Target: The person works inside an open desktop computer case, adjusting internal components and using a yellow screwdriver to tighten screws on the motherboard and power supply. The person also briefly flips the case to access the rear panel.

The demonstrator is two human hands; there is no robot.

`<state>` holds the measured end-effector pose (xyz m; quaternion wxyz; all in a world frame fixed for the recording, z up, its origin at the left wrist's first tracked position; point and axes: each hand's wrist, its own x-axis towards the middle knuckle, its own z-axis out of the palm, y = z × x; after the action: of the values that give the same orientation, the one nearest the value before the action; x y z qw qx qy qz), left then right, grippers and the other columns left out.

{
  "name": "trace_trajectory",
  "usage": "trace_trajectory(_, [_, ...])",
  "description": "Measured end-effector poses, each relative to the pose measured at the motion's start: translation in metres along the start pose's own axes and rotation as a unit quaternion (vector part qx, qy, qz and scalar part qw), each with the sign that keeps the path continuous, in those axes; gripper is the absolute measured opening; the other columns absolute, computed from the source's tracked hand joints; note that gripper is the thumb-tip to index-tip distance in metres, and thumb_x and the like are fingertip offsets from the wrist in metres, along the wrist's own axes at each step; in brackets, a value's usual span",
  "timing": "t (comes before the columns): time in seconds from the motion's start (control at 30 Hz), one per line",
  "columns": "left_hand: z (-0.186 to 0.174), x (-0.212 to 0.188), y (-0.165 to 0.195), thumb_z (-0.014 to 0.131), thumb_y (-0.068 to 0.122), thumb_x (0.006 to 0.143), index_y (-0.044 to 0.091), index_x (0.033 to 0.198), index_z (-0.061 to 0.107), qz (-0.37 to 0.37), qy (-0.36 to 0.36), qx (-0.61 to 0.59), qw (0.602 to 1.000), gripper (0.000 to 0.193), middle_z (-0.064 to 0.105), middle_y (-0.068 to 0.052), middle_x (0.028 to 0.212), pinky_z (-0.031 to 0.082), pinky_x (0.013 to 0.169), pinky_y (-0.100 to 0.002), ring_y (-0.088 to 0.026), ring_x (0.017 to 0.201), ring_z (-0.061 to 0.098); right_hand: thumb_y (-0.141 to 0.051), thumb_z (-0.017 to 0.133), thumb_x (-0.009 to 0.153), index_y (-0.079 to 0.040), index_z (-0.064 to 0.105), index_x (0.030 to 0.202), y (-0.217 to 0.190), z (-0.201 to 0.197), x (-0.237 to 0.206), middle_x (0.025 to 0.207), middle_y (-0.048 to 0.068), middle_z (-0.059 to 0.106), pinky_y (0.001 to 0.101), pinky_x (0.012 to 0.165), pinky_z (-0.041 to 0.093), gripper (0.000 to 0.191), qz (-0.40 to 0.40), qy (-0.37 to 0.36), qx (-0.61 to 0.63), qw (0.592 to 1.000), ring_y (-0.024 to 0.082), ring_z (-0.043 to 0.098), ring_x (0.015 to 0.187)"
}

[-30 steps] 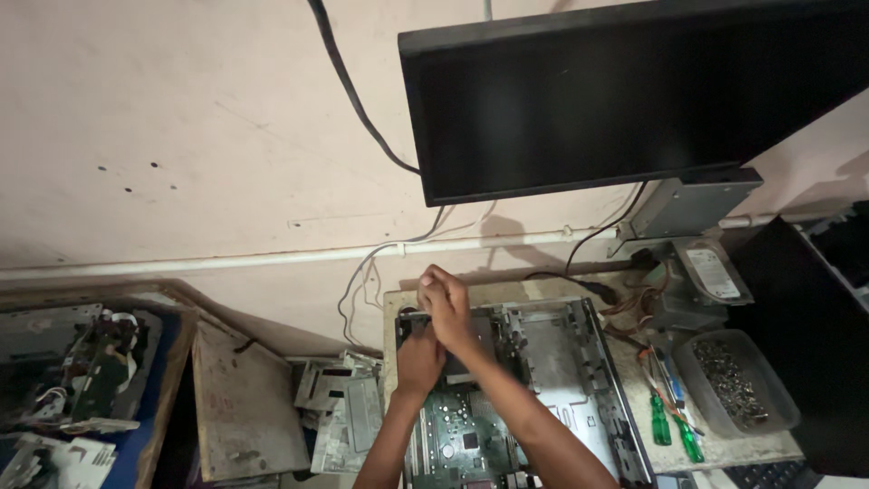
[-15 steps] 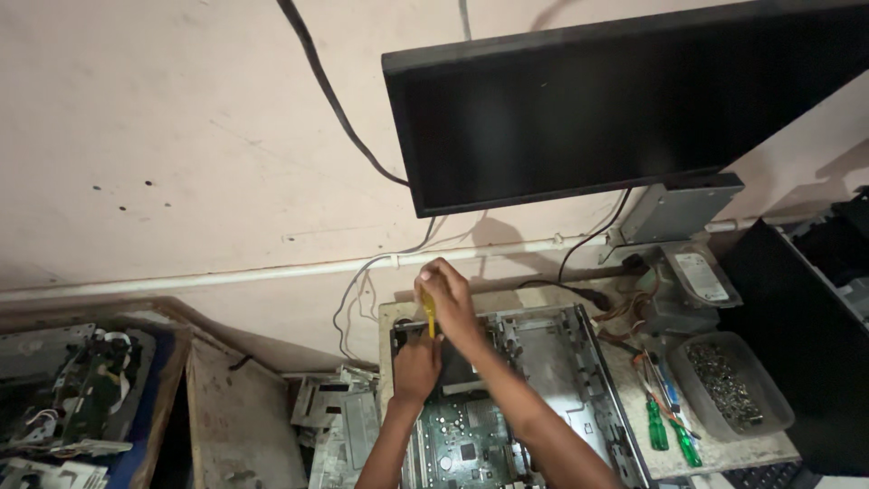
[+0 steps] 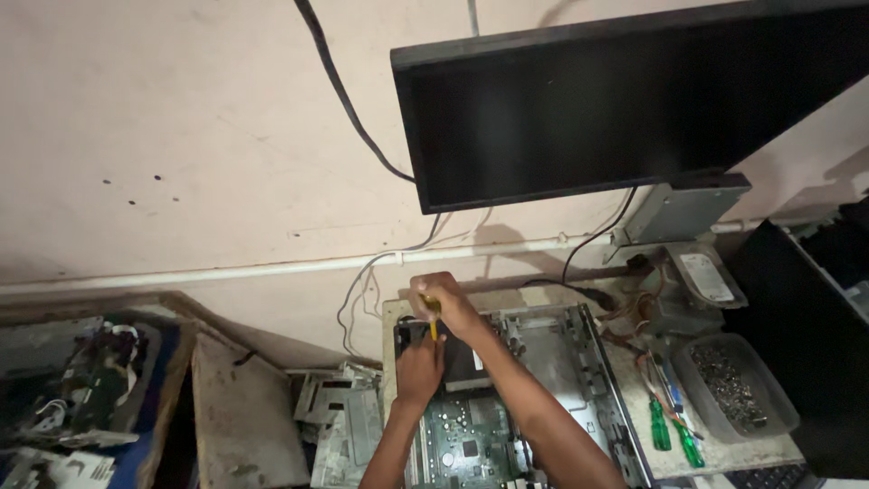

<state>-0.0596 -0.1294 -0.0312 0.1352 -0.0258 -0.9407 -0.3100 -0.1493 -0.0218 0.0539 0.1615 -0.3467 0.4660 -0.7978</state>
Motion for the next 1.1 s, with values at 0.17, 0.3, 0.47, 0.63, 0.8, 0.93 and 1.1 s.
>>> trace_trajectory(0.17, [0.0,0.003,-0.002,0.061,0.023,0.091,0.003,0.104,0.068,-0.013,-0.018,0.004,1.0,0.025,0.07,-0.026,0.076,0.053,0.065,-0.059,-0.047,0.071,0.069,-0.021,0.051,0.101,-0.006,0.054,0.087,-0.013,0.047,-0.003,0.074,0.0,0.055,0.0261,0.062,0.043,0.021,-0.055,0.263,-0.143,0.953,0.009,0.05,0.067])
trace_trajectory(0.3, [0.005,0.0,-0.007,0.07,0.027,0.084,0.004,0.091,0.074,0.003,-0.042,-0.042,0.998,0.024,0.073,-0.023,0.084,0.055,0.068,-0.058,-0.047,0.077,0.07,-0.016,0.051,0.105,-0.005,0.053,0.092,-0.009,0.074,-0.017,0.076,-0.003,0.045,0.0232,0.066,0.039,0.017,-0.091,0.345,-0.208,0.911,0.005,0.042,0.072])
trace_trajectory(0.47, [0.004,-0.002,-0.008,0.07,0.026,0.084,0.004,0.089,0.074,-0.015,-0.044,-0.02,0.999,0.023,0.073,-0.022,0.089,0.054,0.073,-0.057,-0.046,0.083,0.07,-0.014,0.05,0.103,-0.005,0.047,0.084,0.013,0.06,-0.012,0.07,-0.003,0.04,0.024,0.058,0.032,0.021,-0.086,0.264,-0.105,0.955,0.006,0.037,0.064])
trace_trajectory(0.63, [-0.004,-0.001,-0.001,0.062,0.022,0.093,0.0,0.101,0.068,0.014,0.03,-0.027,0.999,0.024,0.069,-0.026,0.09,0.053,0.069,-0.057,-0.047,0.081,0.066,-0.021,0.049,0.098,-0.006,0.05,0.073,0.027,0.016,0.0,0.06,-0.001,0.043,0.0245,0.049,0.032,0.03,-0.009,0.15,-0.056,0.987,0.008,0.039,0.052])
trace_trajectory(0.8, [-0.009,0.003,0.007,0.058,0.028,0.1,0.001,0.098,0.068,-0.014,0.01,-0.03,0.999,0.029,0.069,-0.026,0.087,0.054,0.069,-0.056,-0.047,0.078,0.067,-0.024,0.054,0.095,-0.006,0.048,0.071,0.008,-0.018,0.014,0.062,0.0,0.046,0.0235,0.049,0.032,0.03,0.054,-0.084,0.056,0.993,0.008,0.042,0.053])
trace_trajectory(0.93, [-0.012,0.008,0.009,0.058,0.031,0.102,0.002,0.099,0.067,-0.062,-0.031,-0.018,0.997,0.03,0.07,-0.026,0.084,0.053,0.072,-0.058,-0.047,0.081,0.068,-0.021,0.052,0.094,-0.004,0.055,0.079,-0.006,0.011,0.018,0.065,0.003,0.054,0.0271,0.055,0.039,0.023,0.038,0.086,-0.053,0.994,0.011,0.048,0.058])
trace_trajectory(1.1, [-0.008,0.008,0.002,0.066,0.018,0.086,0.002,0.104,0.069,-0.033,-0.038,-0.043,0.998,0.024,0.071,-0.026,0.088,0.052,0.074,-0.06,-0.048,0.084,0.068,-0.019,0.05,0.103,-0.006,0.054,0.083,-0.002,0.061,0.003,0.07,-0.001,0.048,0.0244,0.061,0.038,0.024,-0.077,0.308,-0.166,0.933,0.007,0.043,0.066])
